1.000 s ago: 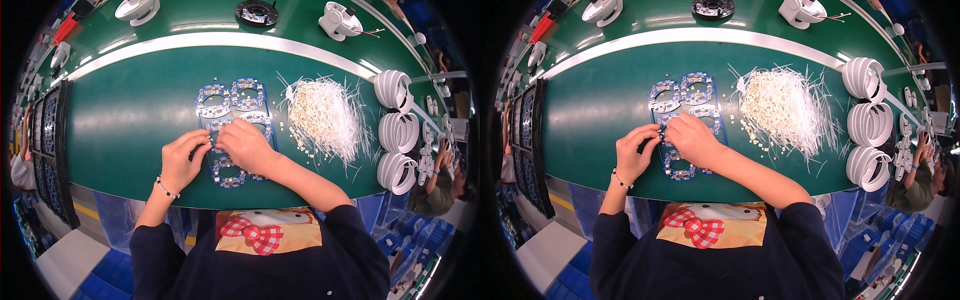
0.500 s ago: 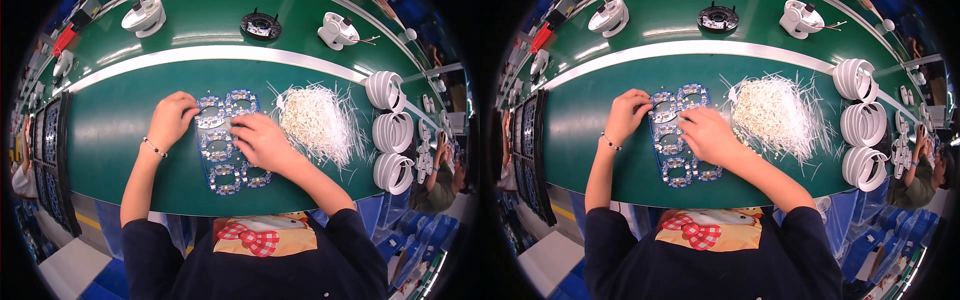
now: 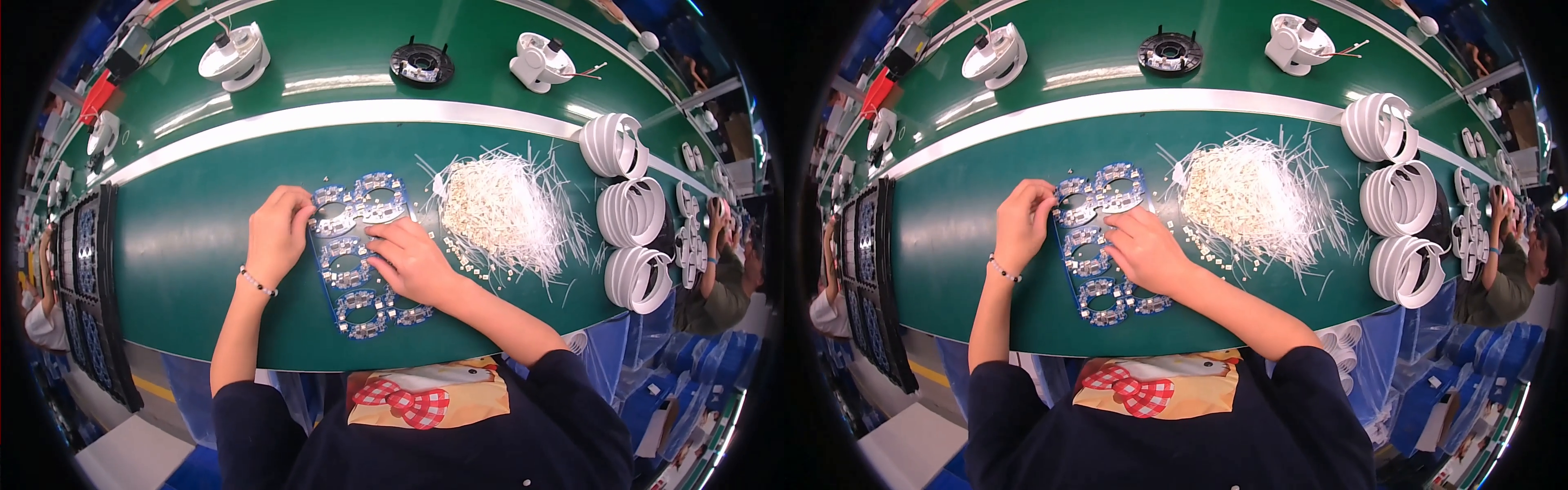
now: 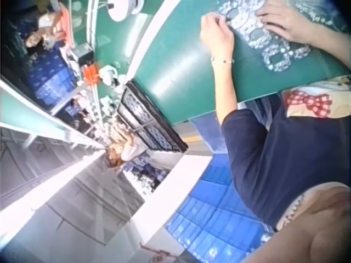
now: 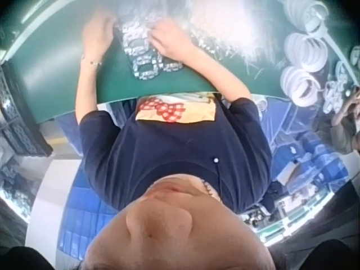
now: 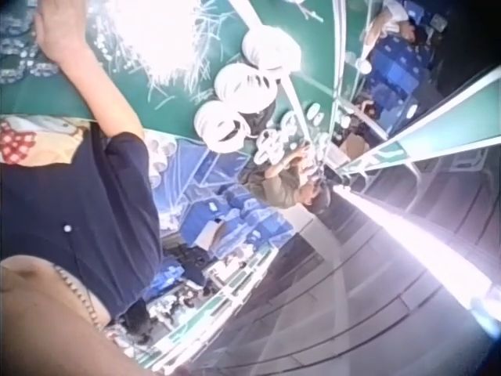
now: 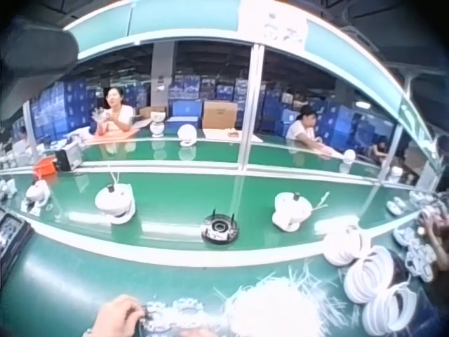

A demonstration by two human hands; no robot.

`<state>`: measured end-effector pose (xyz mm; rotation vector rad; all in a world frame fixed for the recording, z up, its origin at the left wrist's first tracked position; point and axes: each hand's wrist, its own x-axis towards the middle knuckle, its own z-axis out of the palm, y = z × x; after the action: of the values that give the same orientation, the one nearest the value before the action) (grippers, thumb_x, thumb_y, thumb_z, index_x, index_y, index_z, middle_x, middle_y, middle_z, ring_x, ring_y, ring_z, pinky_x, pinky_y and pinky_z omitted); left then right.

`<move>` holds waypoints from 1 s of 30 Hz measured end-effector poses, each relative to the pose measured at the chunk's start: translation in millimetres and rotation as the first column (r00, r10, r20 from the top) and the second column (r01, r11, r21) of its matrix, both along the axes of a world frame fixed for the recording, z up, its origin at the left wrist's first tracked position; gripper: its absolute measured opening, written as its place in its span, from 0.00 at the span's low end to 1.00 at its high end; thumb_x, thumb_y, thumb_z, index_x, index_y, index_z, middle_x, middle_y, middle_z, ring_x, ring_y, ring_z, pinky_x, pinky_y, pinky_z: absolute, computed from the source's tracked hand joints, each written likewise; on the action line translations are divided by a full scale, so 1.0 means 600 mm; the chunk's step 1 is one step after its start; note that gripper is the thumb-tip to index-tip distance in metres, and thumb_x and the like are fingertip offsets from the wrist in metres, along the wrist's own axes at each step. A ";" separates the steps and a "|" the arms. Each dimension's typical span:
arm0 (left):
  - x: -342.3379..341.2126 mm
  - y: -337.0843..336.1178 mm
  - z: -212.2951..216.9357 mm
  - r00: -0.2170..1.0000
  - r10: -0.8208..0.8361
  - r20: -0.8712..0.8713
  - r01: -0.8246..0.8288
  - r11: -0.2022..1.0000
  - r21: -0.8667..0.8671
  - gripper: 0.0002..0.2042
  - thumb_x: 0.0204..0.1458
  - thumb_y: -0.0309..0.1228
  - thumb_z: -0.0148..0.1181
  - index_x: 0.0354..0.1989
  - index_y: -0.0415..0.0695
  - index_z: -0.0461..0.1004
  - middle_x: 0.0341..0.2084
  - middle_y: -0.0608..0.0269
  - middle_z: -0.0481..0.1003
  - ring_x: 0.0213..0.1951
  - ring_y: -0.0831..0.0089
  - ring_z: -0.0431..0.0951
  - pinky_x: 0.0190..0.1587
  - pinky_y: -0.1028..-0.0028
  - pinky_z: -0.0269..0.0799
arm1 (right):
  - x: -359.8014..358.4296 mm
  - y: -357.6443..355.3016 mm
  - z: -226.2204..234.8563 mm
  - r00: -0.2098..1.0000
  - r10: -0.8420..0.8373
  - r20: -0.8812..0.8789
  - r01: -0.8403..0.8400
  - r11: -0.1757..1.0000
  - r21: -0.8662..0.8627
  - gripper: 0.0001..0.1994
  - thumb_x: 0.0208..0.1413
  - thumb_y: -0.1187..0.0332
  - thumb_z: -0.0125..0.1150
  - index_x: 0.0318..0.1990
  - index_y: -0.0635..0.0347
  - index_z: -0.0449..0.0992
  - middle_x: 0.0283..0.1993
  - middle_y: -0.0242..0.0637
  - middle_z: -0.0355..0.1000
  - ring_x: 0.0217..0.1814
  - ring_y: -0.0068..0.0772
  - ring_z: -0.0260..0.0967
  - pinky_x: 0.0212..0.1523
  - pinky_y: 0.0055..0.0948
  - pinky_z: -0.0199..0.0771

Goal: Assembling LED circuit boards and light housing components on an assembly line.

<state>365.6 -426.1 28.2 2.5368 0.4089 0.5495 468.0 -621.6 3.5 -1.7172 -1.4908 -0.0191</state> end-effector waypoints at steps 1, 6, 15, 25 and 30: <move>-0.001 0.001 0.002 0.999 0.025 0.027 -0.021 0.989 -0.144 0.03 0.43 0.22 0.59 0.27 0.39 0.72 0.31 0.61 0.74 0.30 0.61 0.76 0.31 0.69 0.72 | -0.001 -0.002 0.001 1.000 0.004 -0.006 -0.004 1.000 -0.001 0.10 0.39 0.74 0.64 0.32 0.65 0.74 0.42 0.42 0.70 0.40 0.42 0.66 0.42 0.35 0.67; 0.068 0.003 0.029 0.968 -0.188 0.169 0.146 0.961 0.233 0.03 0.42 0.21 0.58 0.26 0.40 0.73 0.32 0.57 0.75 0.32 0.58 0.76 0.38 0.69 0.71 | 0.027 -0.017 0.023 0.999 0.009 -0.046 -0.008 1.000 0.021 0.11 0.38 0.74 0.66 0.33 0.63 0.74 0.43 0.41 0.70 0.45 0.43 0.67 0.47 0.36 0.67; 0.495 0.032 -0.004 0.992 -0.113 0.059 0.109 0.992 0.067 0.12 0.43 0.33 0.62 0.34 0.39 0.76 0.35 0.50 0.76 0.39 0.57 0.76 0.44 0.66 0.70 | 0.175 -0.254 0.157 0.528 -0.813 0.246 0.733 0.582 0.351 0.09 0.36 0.78 0.64 0.29 0.60 0.76 0.39 0.36 0.73 0.44 0.41 0.67 0.44 0.35 0.68; 0.614 0.044 -0.103 0.987 -0.158 -0.002 0.115 0.728 -0.676 0.17 0.45 0.22 0.61 0.44 0.31 0.69 0.37 0.54 0.75 0.38 0.72 0.75 0.42 0.76 0.70 | 0.138 -0.512 0.091 -0.063 -0.971 0.232 0.960 0.004 0.279 0.15 0.39 0.65 0.67 0.34 0.64 0.75 0.36 0.42 0.72 0.41 0.44 0.67 0.44 0.35 0.65; 0.487 0.110 -0.073 0.965 -0.038 0.258 0.220 0.649 -0.728 0.13 0.49 0.22 0.59 0.43 0.33 0.68 0.34 0.61 0.74 0.36 0.76 0.73 0.42 0.78 0.68 | 0.178 -0.495 0.068 0.031 -0.998 0.062 0.986 0.041 0.161 0.07 0.42 0.69 0.63 0.24 0.64 0.77 0.26 0.44 0.73 0.31 0.45 0.70 0.36 0.37 0.67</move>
<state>658.0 -360.1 -15.7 1.6506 0.2824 0.4671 574.6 -918.4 44.2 -2.3838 0.0394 -0.9999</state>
